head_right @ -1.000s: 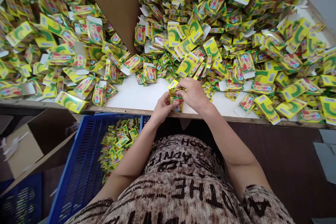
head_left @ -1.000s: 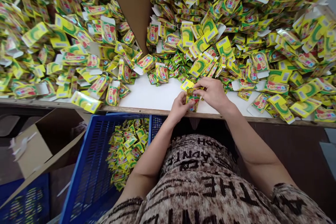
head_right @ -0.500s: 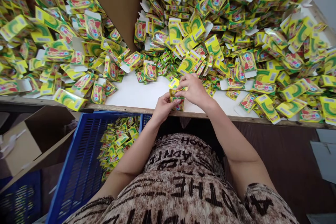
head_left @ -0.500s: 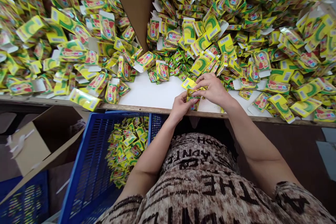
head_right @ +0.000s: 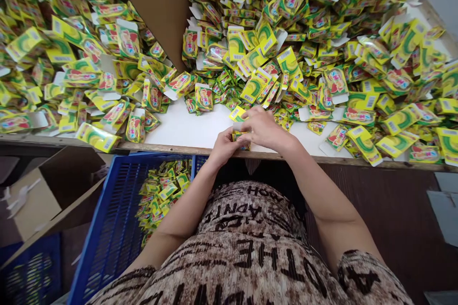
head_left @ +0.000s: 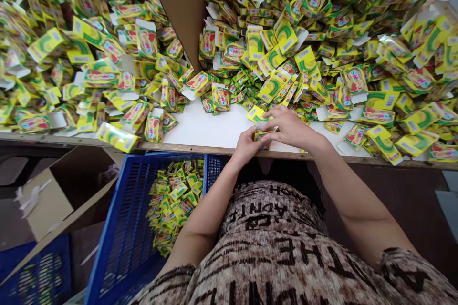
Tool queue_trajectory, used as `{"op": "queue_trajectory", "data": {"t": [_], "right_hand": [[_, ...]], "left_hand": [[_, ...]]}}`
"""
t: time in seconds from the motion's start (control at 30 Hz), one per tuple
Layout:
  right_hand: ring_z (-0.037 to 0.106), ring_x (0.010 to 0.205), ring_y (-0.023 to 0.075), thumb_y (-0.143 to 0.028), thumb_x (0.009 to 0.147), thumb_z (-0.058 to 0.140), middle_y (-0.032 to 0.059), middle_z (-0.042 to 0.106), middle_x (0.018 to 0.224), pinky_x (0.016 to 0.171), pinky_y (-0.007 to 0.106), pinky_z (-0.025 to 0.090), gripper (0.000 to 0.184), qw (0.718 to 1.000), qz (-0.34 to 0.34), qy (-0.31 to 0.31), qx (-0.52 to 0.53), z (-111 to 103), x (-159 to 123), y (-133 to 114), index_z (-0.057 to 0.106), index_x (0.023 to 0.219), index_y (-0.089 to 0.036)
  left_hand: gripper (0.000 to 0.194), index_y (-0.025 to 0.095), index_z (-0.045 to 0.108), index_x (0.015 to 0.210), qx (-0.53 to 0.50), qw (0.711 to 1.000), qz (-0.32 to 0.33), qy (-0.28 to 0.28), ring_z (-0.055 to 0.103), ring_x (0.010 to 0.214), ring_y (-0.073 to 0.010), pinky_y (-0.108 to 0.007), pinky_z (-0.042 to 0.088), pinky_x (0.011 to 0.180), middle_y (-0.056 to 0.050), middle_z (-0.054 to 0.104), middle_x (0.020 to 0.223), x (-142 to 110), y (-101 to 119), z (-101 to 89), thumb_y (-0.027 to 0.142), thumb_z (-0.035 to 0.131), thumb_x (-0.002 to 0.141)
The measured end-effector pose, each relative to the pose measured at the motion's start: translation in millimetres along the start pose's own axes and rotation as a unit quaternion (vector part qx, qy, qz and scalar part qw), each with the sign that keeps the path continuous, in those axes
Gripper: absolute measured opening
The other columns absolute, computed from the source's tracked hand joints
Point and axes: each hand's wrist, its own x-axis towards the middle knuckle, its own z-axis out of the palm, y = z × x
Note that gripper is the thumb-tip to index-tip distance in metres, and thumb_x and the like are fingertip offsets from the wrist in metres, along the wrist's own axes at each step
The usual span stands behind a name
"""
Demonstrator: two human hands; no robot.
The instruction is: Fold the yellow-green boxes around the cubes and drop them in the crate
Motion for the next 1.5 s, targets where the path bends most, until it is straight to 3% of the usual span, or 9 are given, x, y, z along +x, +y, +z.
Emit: {"op": "queue_trajectory", "data": {"t": [0.4, 0.6, 0.8, 0.9, 0.97, 1.1, 1.3, 1.37, 1.5], "right_hand": [[0.047, 0.11, 0.0316, -0.04, 0.081, 0.078, 0.0099, 0.066, 0.108, 0.09, 0.043, 0.036, 0.014, 0.996, -0.014, -0.056, -0.061, 1, 4, -7, 0.079, 0.088, -0.027], [0.048, 0.119, 0.0287, -0.027, 0.084, 0.073, 0.0071, 0.065, 0.121, 0.1, 0.046, 0.039, 0.012, 0.995, -0.009, 0.087, 0.044, 14, -10, 2, 0.08, 0.094, -0.029], [0.051, 0.119, 0.0311, -0.022, 0.082, 0.075, 0.0091, 0.069, 0.118, 0.102, 0.053, 0.041, 0.014, 0.992, -0.006, 0.082, 0.094, 22, -14, 1, 0.081, 0.093, -0.027], [0.058, 0.113, 0.0268, -0.028, 0.084, 0.072, 0.0081, 0.069, 0.119, 0.097, 0.047, 0.048, 0.019, 0.95, 0.037, 0.201, 0.235, 26, -25, 2, 0.079, 0.102, -0.028], [0.064, 0.096, 0.0222, -0.036, 0.084, 0.072, 0.0075, 0.071, 0.108, 0.081, 0.04, 0.055, 0.026, 0.883, 0.113, 0.267, 0.369, 34, -32, 2, 0.077, 0.108, -0.026], [0.057, 0.061, 0.0126, -0.044, 0.068, 0.083, 0.0007, 0.066, 0.072, 0.059, 0.03, 0.05, 0.036, 0.762, 0.216, 0.244, 0.559, 50, -34, -1, 0.075, 0.092, -0.018], [0.038, 0.047, 0.0047, -0.026, 0.065, 0.076, -0.0054, 0.054, 0.061, 0.042, 0.02, 0.027, 0.016, 0.747, 0.24, 0.12, 0.608, 43, -16, -10, 0.07, 0.077, -0.018], [0.037, 0.047, 0.0048, -0.025, 0.064, 0.073, -0.0052, 0.056, 0.062, 0.041, 0.02, 0.026, 0.015, 0.751, 0.252, 0.167, 0.587, 43, -9, -9, 0.073, 0.078, -0.019], [0.055, 0.064, 0.011, -0.038, 0.069, 0.077, 0.0023, 0.072, 0.087, 0.049, 0.023, 0.044, 0.031, 0.774, 0.215, 0.244, 0.544, 47, -1, -1, 0.08, 0.094, -0.02]], "left_hand": [[0.039, 0.017, 0.069, 0.089, 0.005, 1.0, -0.001, -0.018, 0.059, 0.076, -0.0149, -0.027, 0.047, 0.076, 0.001, 0.07, 0.083, -2, 3, -2.3, 0.036, 0.086, 0.06], [0.036, 0.016, 0.072, 0.09, 0.033, 0.999, 0.007, -0.027, 0.062, 0.079, -0.0171, -0.029, 0.049, 0.078, 0.0, 0.072, 0.084, -1, 0, -4.5, 0.037, 0.085, 0.064], [0.042, 0.015, 0.071, 0.097, 0.074, 0.996, 0.026, -0.046, 0.063, 0.087, -0.0195, -0.031, 0.049, 0.085, -0.002, 0.073, 0.093, -3, 3, -7.8, 0.041, 0.084, 0.067], [0.051, 0.017, 0.071, 0.111, 0.014, 0.999, 0.026, -0.042, 0.065, 0.103, -0.0237, -0.036, 0.048, 0.096, -0.006, 0.074, 0.108, -6, 6, -9.3, 0.051, 0.079, 0.074], [0.052, 0.018, 0.071, 0.117, -0.057, 0.997, 0.019, -0.041, 0.063, 0.115, -0.0259, -0.038, 0.046, 0.103, -0.009, 0.073, 0.116, -9, 9, -10.6, 0.058, 0.067, 0.084], [0.04, 0.018, 0.076, 0.11, -0.139, 0.988, -0.028, -0.057, 0.064, 0.116, -0.0259, -0.038, 0.046, 0.105, -0.008, 0.076, 0.112, -11, 15, -13.3, 0.049, 0.068, 0.085], [0.024, 0.017, 0.078, 0.09, -0.167, 0.984, -0.064, -0.001, 0.068, 0.084, -0.0148, -0.026, 0.051, 0.085, -0.002, 0.077, 0.088, -4, 20, -13.3, 0.02, 0.081, 0.066], [0.024, 0.018, 0.077, 0.088, -0.189, 0.979, -0.067, 0.029, 0.066, 0.077, -0.0122, -0.025, 0.051, 0.077, -0.001, 0.076, 0.085, 1, 18, -12.0, 0.023, 0.084, 0.065], [0.036, 0.02, 0.078, 0.097, -0.155, 0.982, -0.01, 0.107, 0.068, 0.08, -0.0141, -0.027, 0.054, 0.075, -0.003, 0.078, 0.092, 12, 11, -9.5, 0.033, 0.087, 0.065]]}}
